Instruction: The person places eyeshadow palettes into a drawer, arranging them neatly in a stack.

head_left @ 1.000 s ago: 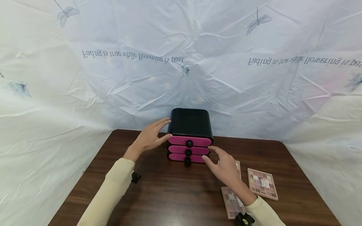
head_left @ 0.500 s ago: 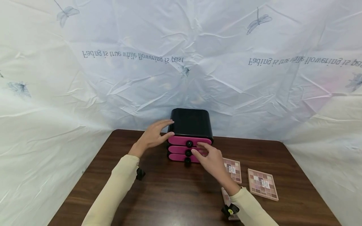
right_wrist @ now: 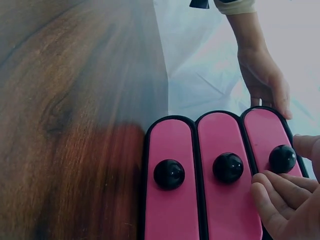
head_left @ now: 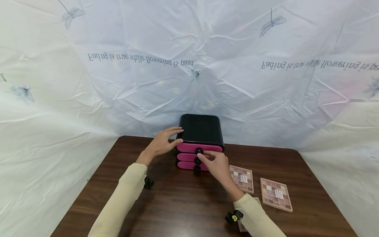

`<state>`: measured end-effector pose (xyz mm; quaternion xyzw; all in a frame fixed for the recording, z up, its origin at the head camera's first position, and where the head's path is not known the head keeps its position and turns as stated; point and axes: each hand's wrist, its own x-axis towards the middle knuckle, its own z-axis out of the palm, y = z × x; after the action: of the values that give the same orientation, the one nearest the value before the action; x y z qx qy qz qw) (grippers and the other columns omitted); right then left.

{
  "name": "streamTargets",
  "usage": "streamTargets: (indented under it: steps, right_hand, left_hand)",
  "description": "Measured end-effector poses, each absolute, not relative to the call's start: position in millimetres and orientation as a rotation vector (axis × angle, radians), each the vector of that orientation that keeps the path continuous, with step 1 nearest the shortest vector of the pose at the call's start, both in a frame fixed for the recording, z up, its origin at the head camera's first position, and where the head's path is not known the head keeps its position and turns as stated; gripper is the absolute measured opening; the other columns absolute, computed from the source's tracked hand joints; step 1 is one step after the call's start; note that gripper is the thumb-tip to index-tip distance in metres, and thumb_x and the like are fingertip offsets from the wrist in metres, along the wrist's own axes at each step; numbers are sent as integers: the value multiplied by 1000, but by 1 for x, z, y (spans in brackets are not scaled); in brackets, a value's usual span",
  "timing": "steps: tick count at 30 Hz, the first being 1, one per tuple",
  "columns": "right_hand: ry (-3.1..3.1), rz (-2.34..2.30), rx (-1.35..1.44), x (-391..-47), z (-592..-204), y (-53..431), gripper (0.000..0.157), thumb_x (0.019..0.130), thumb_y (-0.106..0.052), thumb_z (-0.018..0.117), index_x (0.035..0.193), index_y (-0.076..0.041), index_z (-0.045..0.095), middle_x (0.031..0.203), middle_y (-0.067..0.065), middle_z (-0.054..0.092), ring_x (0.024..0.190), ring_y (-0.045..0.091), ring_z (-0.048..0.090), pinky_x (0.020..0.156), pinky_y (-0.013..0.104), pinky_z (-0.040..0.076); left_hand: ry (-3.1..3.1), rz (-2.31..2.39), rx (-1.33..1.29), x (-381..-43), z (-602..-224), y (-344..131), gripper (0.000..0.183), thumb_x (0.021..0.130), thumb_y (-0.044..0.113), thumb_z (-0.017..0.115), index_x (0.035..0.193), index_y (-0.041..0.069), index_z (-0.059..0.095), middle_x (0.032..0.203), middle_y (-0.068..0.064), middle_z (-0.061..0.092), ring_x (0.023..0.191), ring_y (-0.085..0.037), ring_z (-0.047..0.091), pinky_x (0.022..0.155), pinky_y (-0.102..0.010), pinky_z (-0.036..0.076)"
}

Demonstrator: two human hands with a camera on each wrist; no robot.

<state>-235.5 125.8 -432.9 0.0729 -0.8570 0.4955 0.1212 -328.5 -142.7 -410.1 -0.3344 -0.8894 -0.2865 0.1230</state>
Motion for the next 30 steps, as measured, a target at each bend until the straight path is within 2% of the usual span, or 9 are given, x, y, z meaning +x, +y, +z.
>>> streamTargets:
  steps: [9,14,20,30]
  right_hand:
    - [-2493,1448,159,-242,-436,125,40,88,-54,76,105,-18,83,95,-3,79,83,10,73,67,32,56]
    - [-2499,1463,142,-245,-436,124,42,87,-59,74,99,-20,84,86,-5,78,74,12,70,62,31,54]
    - [-2512,1504,149,-247,-437,122,46,88,-59,74,98,-15,84,80,-1,77,72,18,73,59,31,55]
    - [-2528,1526,166,-242,-435,122,42,88,-56,75,89,-15,84,77,5,77,68,13,68,57,30,52]
  left_hand:
    - [-2585,-873,-963,-328,-413,-141,62,101,58,55,149,19,56,155,-6,49,139,-31,50,112,-56,42]
    - [-2577,-876,-958,-328,-413,-141,61,101,58,55,149,19,56,155,-5,49,140,-30,50,112,-56,42]
    - [-2572,-877,-959,-328,-412,-140,60,101,55,57,148,18,56,155,-5,49,140,-30,50,112,-55,42]
    - [-2576,-875,-950,-328,-412,-141,58,101,52,59,148,18,57,154,-5,50,139,-29,51,112,-55,42]
